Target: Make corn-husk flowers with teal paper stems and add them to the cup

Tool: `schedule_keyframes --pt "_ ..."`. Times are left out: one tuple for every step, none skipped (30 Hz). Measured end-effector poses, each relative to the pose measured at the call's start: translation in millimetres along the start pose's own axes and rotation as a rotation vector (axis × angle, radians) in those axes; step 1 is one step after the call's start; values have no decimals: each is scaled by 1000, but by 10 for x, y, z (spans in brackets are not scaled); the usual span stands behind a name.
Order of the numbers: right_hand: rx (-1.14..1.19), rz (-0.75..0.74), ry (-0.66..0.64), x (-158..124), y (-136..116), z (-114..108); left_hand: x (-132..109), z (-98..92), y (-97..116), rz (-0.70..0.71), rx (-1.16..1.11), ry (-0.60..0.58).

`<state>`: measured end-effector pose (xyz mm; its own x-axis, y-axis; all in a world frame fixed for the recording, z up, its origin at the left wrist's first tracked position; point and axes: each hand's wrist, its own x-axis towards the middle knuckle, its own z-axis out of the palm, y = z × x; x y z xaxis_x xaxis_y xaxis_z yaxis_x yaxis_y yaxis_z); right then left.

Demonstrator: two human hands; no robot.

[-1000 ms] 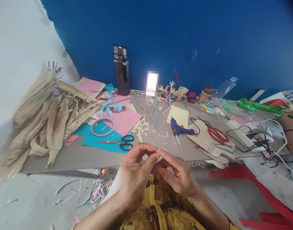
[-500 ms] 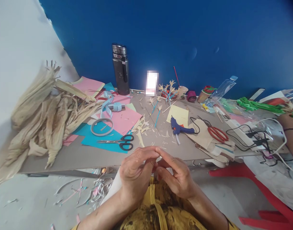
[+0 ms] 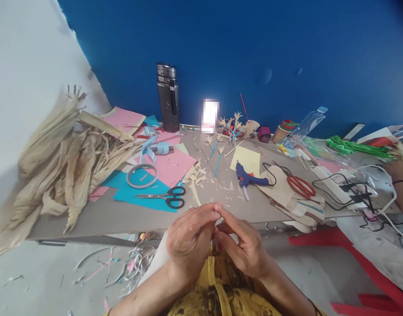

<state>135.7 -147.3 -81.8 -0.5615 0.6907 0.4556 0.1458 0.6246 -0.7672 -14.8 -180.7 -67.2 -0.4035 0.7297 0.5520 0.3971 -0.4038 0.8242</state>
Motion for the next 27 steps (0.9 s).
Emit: schedule_keyframes --pt "10 2 1 0 -7 0 -8 3 -3 -57 -34 -8" --pt "18 -2 5 2 -13 0 -13 6 -2 -134 -87 -18" --pt "22 -8 6 4 -17 1 -16 8 2 -220 -149 -28" --pt "15 -17 8 6 -19 1 -13 9 8 -301 -206 -39" --pt "-6 -29 8 9 -17 1 -5 8 16 -356 -247 -46" --pt "-43 -44 9 12 -11 0 8 4 24 -385 -264 -51" --pt "-91 -60 7 16 -2 -3 25 -2 30 -389 -253 -55" --pt "-144 -73 3 22 7 -8 46 -10 33 -371 -215 -59" --pt "-193 -86 -6 28 16 -16 67 -19 30 -337 -153 -64" --pt "-234 -98 -18 35 21 -27 88 -29 20 -287 -74 -73" --pt "-266 -106 -35 43 20 -39 105 -38 3 -223 15 -82" --pt "-289 -112 -53 49 14 -51 117 -44 -22 -142 106 -85" --pt "-308 -114 -69 55 2 -63 123 -47 -53 -44 191 -79" --pt "-325 -110 -82 59 -13 -73 124 -47 -86 55 267 -68" --pt "-339 -101 -90 62 -30 -79 120 -44 -118 145 329 -53" --pt "-348 -91 -92 63 -45 -82 112 -38 -146 215 379 -44" --pt "-351 -82 -92 64 -57 -81 105 -30 -167 260 414 -46" --pt "-350 -76 -89 64 -65 -79 100 -23 -179 281 434 -59" --pt "-347 -73 -83 65 -69 -75 102 -16 -183 282 442 -79" --pt "-344 -73 -78 66 -71 -72 113 -13 -181 267 439 -99" --pt "-343 -77 -74 67 -72 -70 135 -14 -175 232 428 -110" --pt "-337 -84 -72 67 -75 -71 169 -20 -169 165 408 -110" --pt "-321 -96 -68 66 -80 -75 212 -32 -166 66 370 -95" --pt "-292 -107 -65 63 -88 -82 260 -50 -167 -59 301 -76" --pt "-249 -110 -64 58 -98 -91 308 -71 -173 -193 193 -64" --pt "-194 -101 -66 51 -109 -102 349 -95 -183 -320 49 -66" --pt "-135 -80 -68 43 -118 -114 377 -116 -194 -425 -123 -92"
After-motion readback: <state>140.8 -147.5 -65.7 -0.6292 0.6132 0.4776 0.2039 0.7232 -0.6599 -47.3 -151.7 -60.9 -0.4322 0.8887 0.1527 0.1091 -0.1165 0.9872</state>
